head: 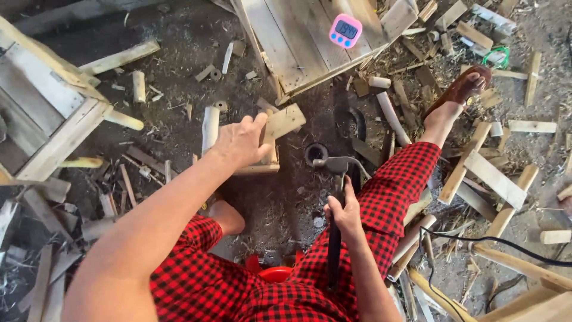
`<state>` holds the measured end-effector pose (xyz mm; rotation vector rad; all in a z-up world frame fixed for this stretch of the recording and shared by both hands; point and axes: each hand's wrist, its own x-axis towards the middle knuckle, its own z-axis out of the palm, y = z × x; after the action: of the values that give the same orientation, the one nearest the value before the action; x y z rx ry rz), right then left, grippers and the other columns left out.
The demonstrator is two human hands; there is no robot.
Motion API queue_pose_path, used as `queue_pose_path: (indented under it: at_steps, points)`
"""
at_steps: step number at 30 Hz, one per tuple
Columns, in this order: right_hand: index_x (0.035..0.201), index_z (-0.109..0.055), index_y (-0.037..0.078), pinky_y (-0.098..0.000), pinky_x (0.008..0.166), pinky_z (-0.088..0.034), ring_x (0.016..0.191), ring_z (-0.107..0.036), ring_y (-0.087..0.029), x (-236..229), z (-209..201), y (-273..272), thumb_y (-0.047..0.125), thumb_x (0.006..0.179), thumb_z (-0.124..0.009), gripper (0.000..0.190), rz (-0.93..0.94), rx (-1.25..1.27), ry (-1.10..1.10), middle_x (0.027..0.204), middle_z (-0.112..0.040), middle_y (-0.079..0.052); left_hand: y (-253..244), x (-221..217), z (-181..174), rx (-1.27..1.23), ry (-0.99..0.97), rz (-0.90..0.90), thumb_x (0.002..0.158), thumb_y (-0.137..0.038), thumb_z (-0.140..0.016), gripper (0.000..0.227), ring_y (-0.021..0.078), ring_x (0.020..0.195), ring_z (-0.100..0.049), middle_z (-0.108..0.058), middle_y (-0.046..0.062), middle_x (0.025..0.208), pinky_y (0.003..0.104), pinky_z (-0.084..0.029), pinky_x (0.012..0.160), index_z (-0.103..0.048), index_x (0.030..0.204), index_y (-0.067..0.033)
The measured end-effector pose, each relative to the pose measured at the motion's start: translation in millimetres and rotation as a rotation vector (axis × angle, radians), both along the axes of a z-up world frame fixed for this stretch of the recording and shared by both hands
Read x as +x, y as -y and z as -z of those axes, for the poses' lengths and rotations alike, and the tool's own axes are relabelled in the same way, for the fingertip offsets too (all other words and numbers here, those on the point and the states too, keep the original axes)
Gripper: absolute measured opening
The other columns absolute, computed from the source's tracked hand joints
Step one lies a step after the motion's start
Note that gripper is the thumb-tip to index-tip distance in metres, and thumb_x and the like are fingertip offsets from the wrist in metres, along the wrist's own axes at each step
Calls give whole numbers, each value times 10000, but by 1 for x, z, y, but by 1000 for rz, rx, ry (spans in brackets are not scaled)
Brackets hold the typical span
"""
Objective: The person sits on the ground assembling a small wooden stool frame. They fit wooden dowels and rails into the pre-drilled seat board, tap the joints tight with a hammer, reposition the frame, and press the legs into place by hand.
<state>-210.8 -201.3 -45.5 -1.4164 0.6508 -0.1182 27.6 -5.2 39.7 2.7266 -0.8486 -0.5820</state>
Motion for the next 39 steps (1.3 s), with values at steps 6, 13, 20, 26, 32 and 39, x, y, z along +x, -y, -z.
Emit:
queue_pose_path:
  at_steps: [6,13,20,26,32,39]
  points:
    - [1425,-288,42,-294,297,-474,453,-596,-235,-9,4,-7,23,815,-588,680,-82,-162,-20,639,-551,-176,-36,8,-14,101,33,40,765,-426,-636,458,404,850,-668,-606,155,960,498,-527,754,-445,1067,-139]
    - [1413,-313,57,-232,458,-383,506,-432,-117,1,-8,-73,-46,765,-474,675,-476,-234,-34,688,-520,-50,-222,-24,-41,96,322,-277,753,-496,-686,576,376,713,-643,-664,159,890,463,-512,611,-553,1106,-61]
    - [1383,-423,89,-465,899,-486,1087,-578,-371,26,52,-156,198,751,-671,687,-815,-534,-106,1178,-598,-226,-309,-72,107,148,-394,-635,707,-429,-689,533,320,1040,-629,-661,167,1047,454,-488,880,-555,1085,-78]
    - [1366,-425,236,-501,820,-526,967,-614,-408,77,84,-230,354,802,-607,604,-937,-598,-436,1028,-661,-221,-322,-86,243,148,-270,-596,772,-502,-625,547,330,830,-682,-652,157,960,436,-541,731,-507,1076,-63]
    - [1122,-609,-23,-460,577,-546,792,-658,-403,111,135,-282,309,821,-659,450,-882,-832,-54,876,-659,-259,-311,-95,310,113,-107,-577,719,-508,-703,611,317,704,-667,-566,119,848,442,-567,643,-503,1051,-36]
    - [1205,-520,-107,-522,649,-534,882,-614,-469,154,146,-319,217,877,-617,471,-789,-751,100,997,-606,-339,-316,-114,343,87,185,-532,707,-485,-724,661,302,579,-626,-509,111,797,428,-538,535,-469,1112,-29]
